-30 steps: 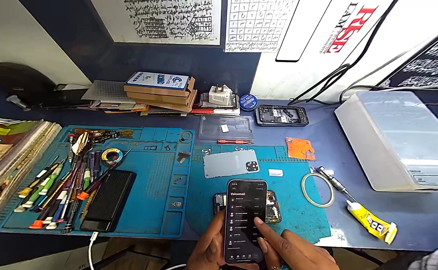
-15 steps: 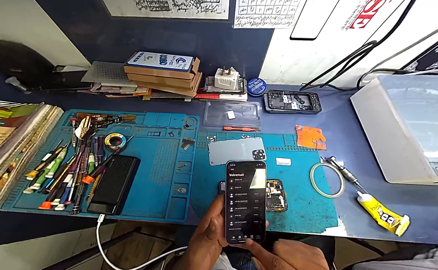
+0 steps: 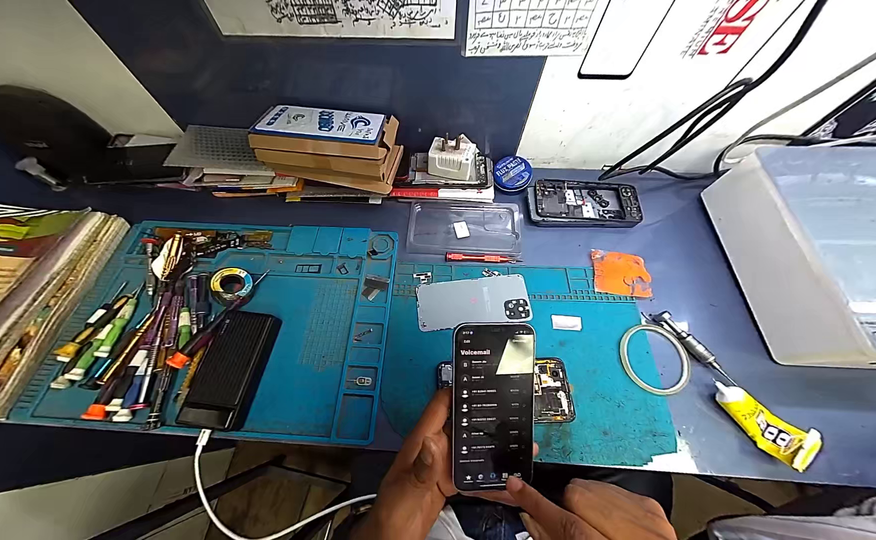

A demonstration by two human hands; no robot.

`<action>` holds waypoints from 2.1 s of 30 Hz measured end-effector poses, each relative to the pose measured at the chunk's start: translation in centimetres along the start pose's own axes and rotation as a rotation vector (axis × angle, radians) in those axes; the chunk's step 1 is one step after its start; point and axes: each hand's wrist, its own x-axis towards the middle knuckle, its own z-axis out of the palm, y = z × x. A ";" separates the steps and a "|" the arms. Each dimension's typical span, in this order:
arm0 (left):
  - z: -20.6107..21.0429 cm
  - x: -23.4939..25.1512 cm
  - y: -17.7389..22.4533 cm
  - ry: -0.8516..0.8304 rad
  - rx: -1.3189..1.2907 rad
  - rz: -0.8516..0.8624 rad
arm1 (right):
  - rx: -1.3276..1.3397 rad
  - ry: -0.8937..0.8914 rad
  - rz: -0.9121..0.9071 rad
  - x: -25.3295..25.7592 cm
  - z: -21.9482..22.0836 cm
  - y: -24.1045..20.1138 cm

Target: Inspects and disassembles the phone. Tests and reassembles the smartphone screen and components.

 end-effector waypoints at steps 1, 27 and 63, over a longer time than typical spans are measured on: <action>0.0 0.0 0.0 -0.004 -0.013 -0.003 | -0.006 0.009 0.007 0.0 -0.1 0.1; 0.1 -0.4 0.0 -0.077 0.052 -0.020 | -0.155 0.112 0.129 5.5 -0.6 0.5; 0.1 0.1 0.0 -0.003 0.110 0.017 | -0.071 -0.018 0.052 2.1 2.4 -2.3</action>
